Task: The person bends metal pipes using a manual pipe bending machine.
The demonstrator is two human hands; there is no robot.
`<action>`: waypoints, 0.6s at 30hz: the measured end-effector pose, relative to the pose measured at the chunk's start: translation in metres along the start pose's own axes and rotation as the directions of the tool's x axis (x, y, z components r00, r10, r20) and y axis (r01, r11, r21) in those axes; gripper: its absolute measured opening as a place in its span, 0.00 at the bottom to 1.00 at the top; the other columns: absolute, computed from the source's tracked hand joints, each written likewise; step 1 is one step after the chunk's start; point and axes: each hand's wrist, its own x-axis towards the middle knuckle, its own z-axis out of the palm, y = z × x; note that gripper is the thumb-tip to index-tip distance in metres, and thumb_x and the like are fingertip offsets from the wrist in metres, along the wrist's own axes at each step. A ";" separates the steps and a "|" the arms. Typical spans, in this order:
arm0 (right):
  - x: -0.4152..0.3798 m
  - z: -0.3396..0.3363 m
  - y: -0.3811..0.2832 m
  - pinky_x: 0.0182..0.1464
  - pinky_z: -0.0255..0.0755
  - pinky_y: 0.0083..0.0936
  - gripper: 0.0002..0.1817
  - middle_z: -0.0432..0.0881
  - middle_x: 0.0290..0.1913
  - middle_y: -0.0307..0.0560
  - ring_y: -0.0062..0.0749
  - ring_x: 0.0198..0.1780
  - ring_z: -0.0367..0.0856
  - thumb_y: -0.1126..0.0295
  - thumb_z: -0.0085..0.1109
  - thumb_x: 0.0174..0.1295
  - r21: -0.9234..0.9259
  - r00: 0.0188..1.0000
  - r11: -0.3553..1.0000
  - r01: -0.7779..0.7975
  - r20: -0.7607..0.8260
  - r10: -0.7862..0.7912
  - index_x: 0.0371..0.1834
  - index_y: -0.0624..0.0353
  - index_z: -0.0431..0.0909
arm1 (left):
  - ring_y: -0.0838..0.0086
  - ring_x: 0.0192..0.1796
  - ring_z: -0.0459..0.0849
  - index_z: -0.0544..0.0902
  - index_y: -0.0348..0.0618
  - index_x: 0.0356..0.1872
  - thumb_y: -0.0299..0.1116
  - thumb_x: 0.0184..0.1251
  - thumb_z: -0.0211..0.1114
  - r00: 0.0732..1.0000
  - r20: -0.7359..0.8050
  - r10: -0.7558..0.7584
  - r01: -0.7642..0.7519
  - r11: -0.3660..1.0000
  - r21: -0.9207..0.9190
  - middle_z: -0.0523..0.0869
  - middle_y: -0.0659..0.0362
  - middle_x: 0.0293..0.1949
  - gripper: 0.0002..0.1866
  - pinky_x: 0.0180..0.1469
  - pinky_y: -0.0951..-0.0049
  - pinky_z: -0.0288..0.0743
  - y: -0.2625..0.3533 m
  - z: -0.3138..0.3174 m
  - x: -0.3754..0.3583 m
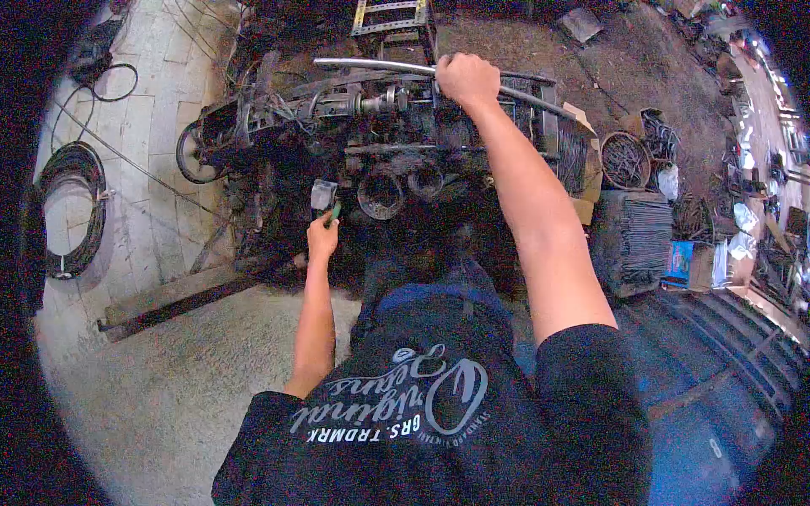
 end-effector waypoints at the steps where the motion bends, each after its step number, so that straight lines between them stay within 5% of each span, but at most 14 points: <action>1: 0.002 -0.003 -0.003 0.50 0.75 0.46 0.26 0.84 0.40 0.61 0.56 0.44 0.83 0.53 0.41 0.61 -0.001 1.000 1.000 0.005 -0.001 -0.005 0.36 0.63 0.84 | 0.50 0.50 0.82 0.81 0.42 0.54 0.36 0.61 0.64 1.000 0.001 -0.003 0.003 1.000 0.002 0.84 0.42 0.46 0.20 0.52 0.58 0.75 0.002 -0.001 0.001; 18: -0.001 -0.018 -0.008 0.51 0.75 0.43 0.27 0.84 0.43 0.61 0.53 0.47 0.83 0.52 0.40 0.60 -0.005 0.989 0.997 -0.080 0.123 0.080 0.38 0.63 0.84 | 0.48 0.52 0.81 0.80 0.38 0.54 0.34 0.63 0.60 0.999 0.041 -0.006 0.007 1.000 -0.018 0.83 0.39 0.46 0.19 0.53 0.58 0.74 0.002 -0.004 0.003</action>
